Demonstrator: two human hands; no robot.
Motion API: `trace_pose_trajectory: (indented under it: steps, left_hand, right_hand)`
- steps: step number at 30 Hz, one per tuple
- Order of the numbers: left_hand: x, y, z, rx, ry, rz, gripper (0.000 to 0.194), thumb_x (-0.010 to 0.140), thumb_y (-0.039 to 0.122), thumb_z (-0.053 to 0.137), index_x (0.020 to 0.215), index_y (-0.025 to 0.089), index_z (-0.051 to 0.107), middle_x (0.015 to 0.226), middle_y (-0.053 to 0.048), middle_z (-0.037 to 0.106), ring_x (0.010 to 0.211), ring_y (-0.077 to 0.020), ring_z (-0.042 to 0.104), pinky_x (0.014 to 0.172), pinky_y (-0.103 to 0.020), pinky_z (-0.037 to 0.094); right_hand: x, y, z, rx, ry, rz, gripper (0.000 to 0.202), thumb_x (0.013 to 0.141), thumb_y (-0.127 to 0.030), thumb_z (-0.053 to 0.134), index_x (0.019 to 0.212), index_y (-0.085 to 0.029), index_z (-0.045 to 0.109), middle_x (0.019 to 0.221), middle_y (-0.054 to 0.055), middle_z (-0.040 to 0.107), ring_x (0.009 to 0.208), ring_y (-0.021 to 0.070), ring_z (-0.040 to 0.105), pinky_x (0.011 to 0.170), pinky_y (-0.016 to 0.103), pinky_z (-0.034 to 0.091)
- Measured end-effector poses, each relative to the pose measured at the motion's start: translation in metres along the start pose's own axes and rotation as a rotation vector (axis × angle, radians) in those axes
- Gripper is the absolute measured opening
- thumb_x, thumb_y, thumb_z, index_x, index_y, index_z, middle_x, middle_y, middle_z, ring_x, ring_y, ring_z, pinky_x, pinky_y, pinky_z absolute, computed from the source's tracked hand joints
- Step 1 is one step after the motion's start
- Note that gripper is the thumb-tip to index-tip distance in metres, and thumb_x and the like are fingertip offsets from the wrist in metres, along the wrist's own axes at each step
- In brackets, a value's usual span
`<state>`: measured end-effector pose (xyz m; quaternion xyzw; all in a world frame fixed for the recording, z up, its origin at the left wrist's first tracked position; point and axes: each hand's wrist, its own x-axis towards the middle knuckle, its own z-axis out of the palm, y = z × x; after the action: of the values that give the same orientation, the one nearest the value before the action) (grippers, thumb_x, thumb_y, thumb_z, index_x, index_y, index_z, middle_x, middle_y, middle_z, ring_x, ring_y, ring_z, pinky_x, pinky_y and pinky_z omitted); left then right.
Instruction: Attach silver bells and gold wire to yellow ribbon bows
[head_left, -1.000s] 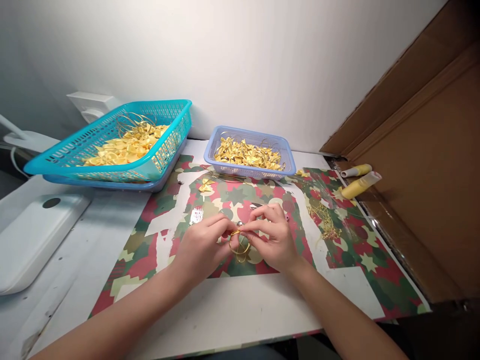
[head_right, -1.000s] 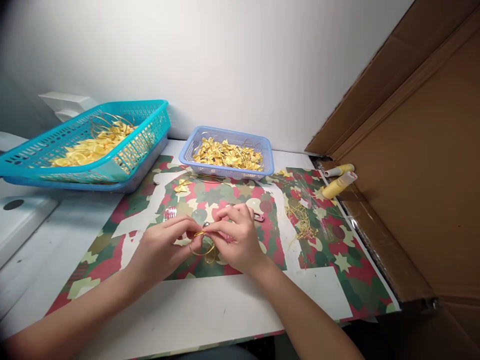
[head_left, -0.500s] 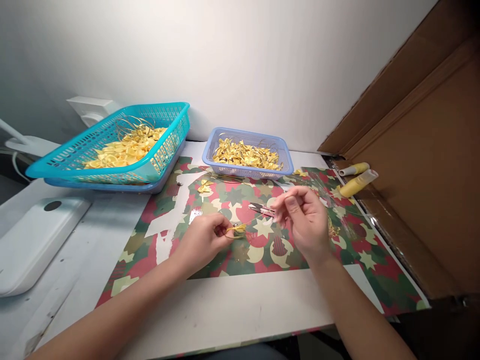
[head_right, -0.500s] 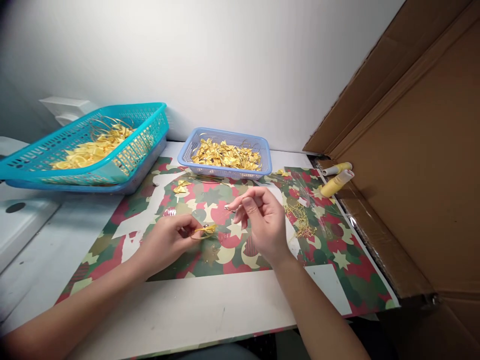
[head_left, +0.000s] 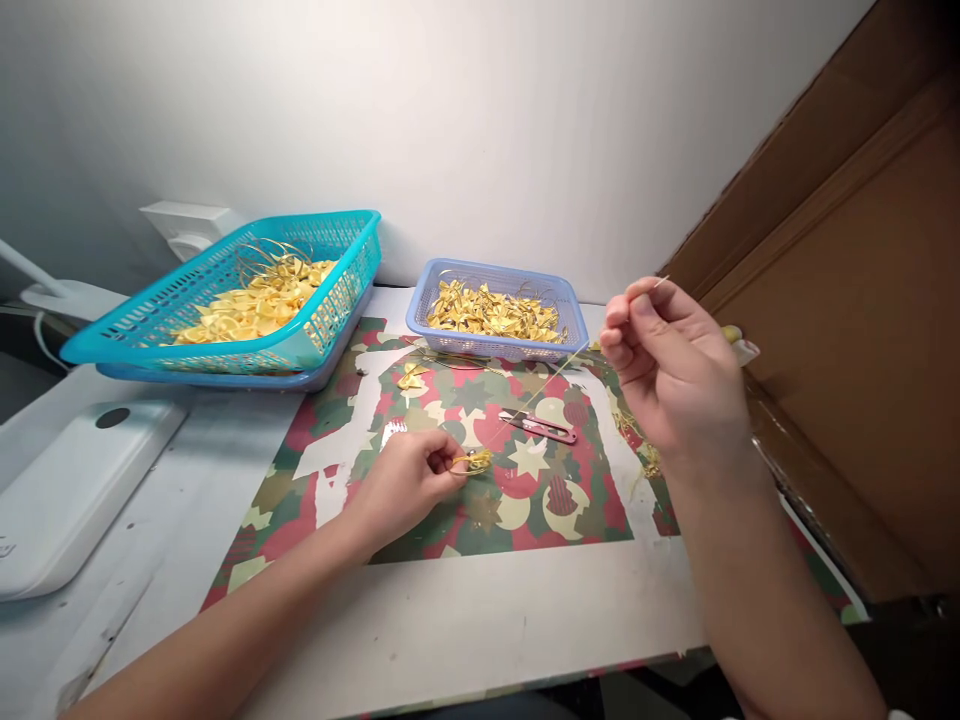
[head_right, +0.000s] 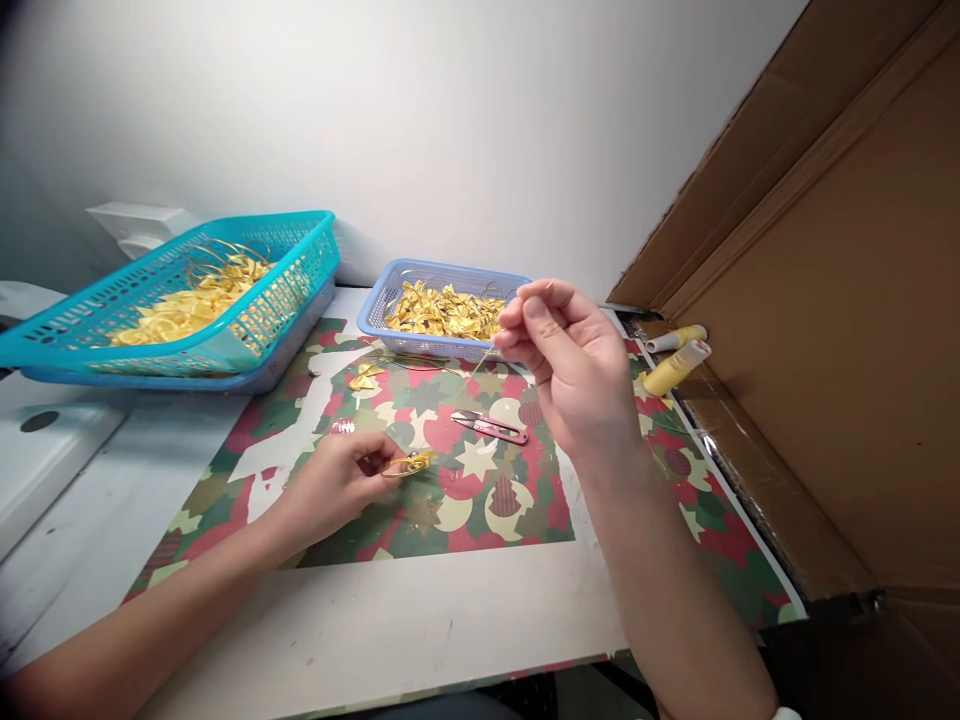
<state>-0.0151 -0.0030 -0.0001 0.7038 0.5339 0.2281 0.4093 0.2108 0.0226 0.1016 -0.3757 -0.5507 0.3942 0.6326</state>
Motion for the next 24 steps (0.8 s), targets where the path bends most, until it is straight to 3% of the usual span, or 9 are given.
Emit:
trace_pose_trajectory:
  steps: [6, 14, 18, 22, 23, 24]
  left_hand:
    - [0.001, -0.007, 0.0, -0.148, -0.085, -0.073, 0.017, 0.075, 0.033, 0.058, 0.069, 0.017, 0.062, 0.06, 0.001, 0.056, 0.054, -0.012, 0.047, 0.047, -0.021, 0.034]
    - [0.002, 0.007, -0.008, -0.215, -0.241, -0.24, 0.021, 0.069, 0.033, 0.062, 0.058, 0.018, 0.054, 0.053, 0.003, 0.051, 0.048, -0.0102, 0.042, 0.043, -0.02, 0.027]
    - [0.001, 0.005, -0.004, -0.167, -0.258, -0.183, 0.019, 0.071, 0.032, 0.06, 0.06, 0.017, 0.056, 0.056, 0.002, 0.054, 0.051, -0.0117, 0.048, 0.047, -0.021, 0.032]
    - [-0.009, 0.007, -0.009, 0.026, -0.3, -0.054, 0.015, 0.072, 0.034, 0.061, 0.072, 0.019, 0.065, 0.063, -0.001, 0.061, 0.056, -0.0156, 0.055, 0.048, -0.022, 0.036]
    - [-0.012, 0.01, -0.014, 0.093, -0.294, 0.001, 0.02, 0.068, 0.034, 0.067, 0.081, 0.02, 0.068, 0.07, -0.002, 0.064, 0.06, -0.0173, 0.058, 0.049, -0.023, 0.039]
    - [-0.013, 0.013, -0.02, 0.147, -0.275, 0.071, 0.035, 0.061, 0.035, 0.073, 0.094, 0.021, 0.069, 0.083, -0.004, 0.066, 0.07, -0.0201, 0.062, 0.054, -0.024, 0.043]
  right_hand:
    - [0.017, 0.0, -0.017, -0.036, 0.044, 0.013, 0.009, 0.083, -0.037, 0.068, 0.088, -0.03, 0.068, 0.085, -0.005, 0.066, 0.075, 0.0087, 0.066, 0.063, 0.021, 0.058]
    - [0.039, 0.024, -0.041, -0.051, 0.071, -0.018, 0.011, 0.083, -0.039, 0.067, 0.092, -0.031, 0.066, 0.089, -0.005, 0.066, 0.083, 0.0096, 0.066, 0.063, 0.02, 0.057]
    - [0.039, 0.038, -0.036, 0.015, 0.111, -0.014, 0.017, 0.078, -0.041, 0.071, 0.09, -0.03, 0.065, 0.085, -0.005, 0.066, 0.076, 0.0086, 0.066, 0.059, 0.019, 0.056]
    - [0.028, 0.04, -0.018, 0.061, 0.048, 0.074, 0.017, 0.078, -0.041, 0.072, 0.087, -0.028, 0.065, 0.08, -0.006, 0.066, 0.068, 0.0068, 0.064, 0.057, 0.018, 0.056]
    - [0.025, 0.039, -0.012, 0.075, 0.024, 0.106, 0.017, 0.077, -0.04, 0.072, 0.086, -0.028, 0.065, 0.078, -0.006, 0.066, 0.066, 0.0063, 0.063, 0.057, 0.018, 0.056]
    - [0.021, 0.037, -0.006, 0.091, -0.007, 0.139, 0.018, 0.076, -0.04, 0.073, 0.086, -0.027, 0.065, 0.077, -0.006, 0.066, 0.063, 0.0061, 0.062, 0.057, 0.018, 0.056]
